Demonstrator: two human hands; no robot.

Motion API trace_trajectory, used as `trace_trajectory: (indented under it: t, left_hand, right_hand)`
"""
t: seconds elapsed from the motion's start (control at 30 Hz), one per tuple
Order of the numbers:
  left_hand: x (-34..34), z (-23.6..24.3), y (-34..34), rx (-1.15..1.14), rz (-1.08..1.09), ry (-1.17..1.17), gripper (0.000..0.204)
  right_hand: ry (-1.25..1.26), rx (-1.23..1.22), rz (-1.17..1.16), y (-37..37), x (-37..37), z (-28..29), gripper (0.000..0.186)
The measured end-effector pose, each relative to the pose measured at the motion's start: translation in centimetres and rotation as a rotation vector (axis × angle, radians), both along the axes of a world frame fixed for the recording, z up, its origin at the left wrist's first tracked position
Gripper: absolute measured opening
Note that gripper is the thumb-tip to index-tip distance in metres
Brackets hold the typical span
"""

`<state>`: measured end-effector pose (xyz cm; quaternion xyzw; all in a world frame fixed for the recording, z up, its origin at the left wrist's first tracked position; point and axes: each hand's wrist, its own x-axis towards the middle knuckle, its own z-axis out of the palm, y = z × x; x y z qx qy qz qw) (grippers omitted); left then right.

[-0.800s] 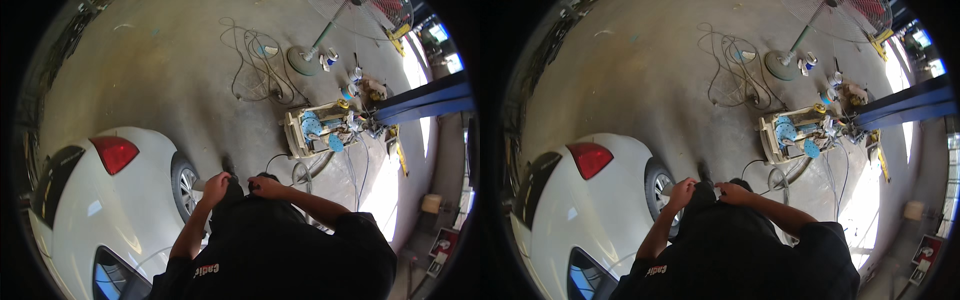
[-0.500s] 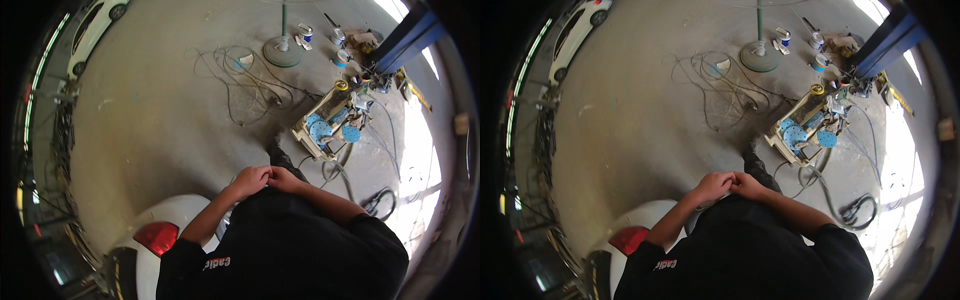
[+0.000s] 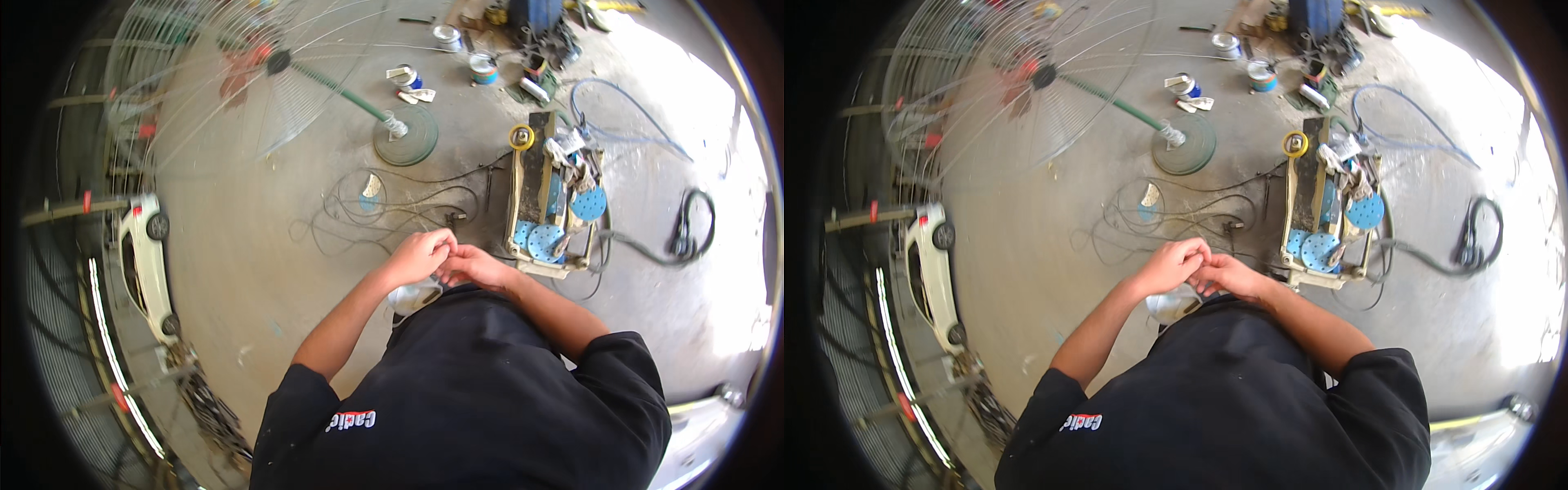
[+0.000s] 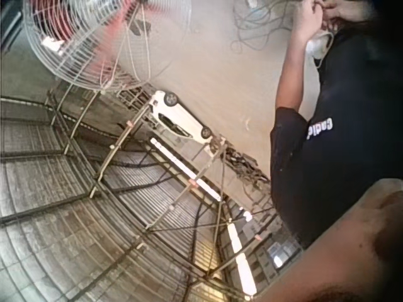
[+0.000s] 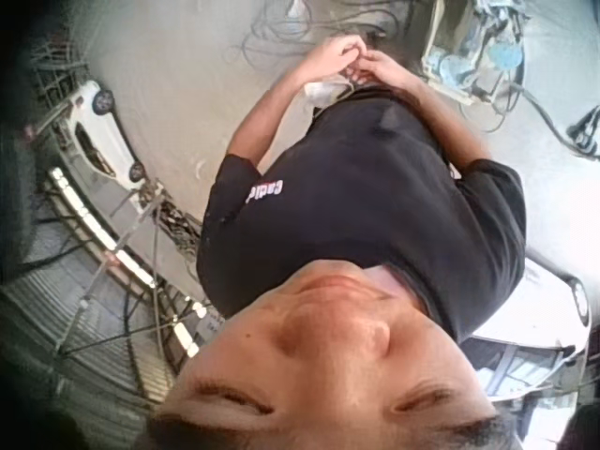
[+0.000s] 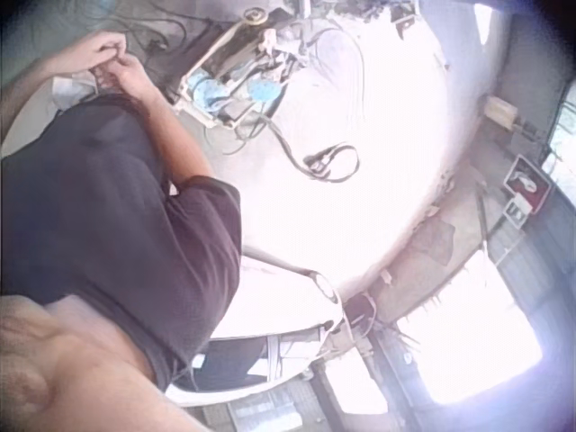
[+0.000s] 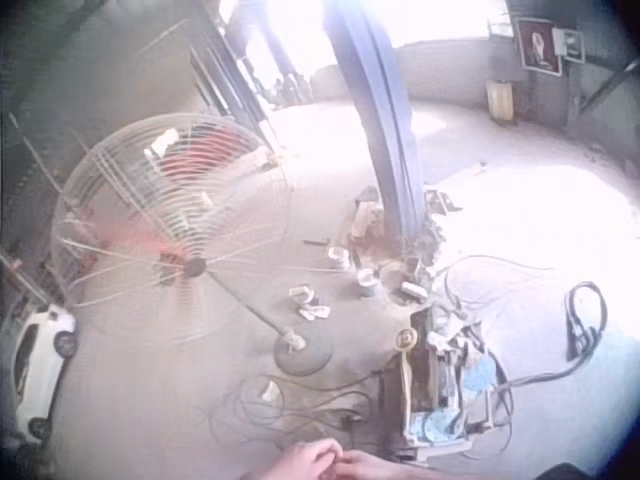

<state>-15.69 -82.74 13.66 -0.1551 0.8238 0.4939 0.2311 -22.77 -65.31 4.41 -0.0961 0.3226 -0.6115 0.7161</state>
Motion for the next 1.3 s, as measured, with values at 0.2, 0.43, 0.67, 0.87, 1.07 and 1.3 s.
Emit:
trace_trajectory:
  t: [0.2,0.43,0.67,0.87,1.07,1.3]
  left_hand:
    - [-13.5,-3.9,-8.8,-0.056,-0.397,0.006,0.018]
    - [-22.5,-22.3,-34.3,-0.621,-0.686,0.096,0.035]
    - [-29.4,-36.3,-60.1,-1.507,-0.923,-0.239,0.046]
    - [-32.7,-41.5,-67.9,-1.862,-1.186,-0.216,0.04]
    - [-34.8,-47.2,-73.1,-1.88,-1.245,-0.327,0.019]
    - [-35.7,-49.7,-73.6,-1.698,-1.118,-0.319,0.014]
  right_hand:
    - [-0.062,0.183,-0.548,-5.3,-4.4,-2.3,0.016]
    - [0.383,0.701,-0.88,-13.8,-4.8,-7.6,0.025]
    - [0.142,1.029,-0.917,-22.2,2.9,-11.2,0.021]
    - [-0.122,1.063,-0.808,-29.0,5.8,-20.9,0.021]
    - [-0.275,1.014,-0.841,-33.0,8.0,-26.9,0.021]
    - [-0.288,1.026,-0.81,-33.8,8.1,-28.1,0.023]
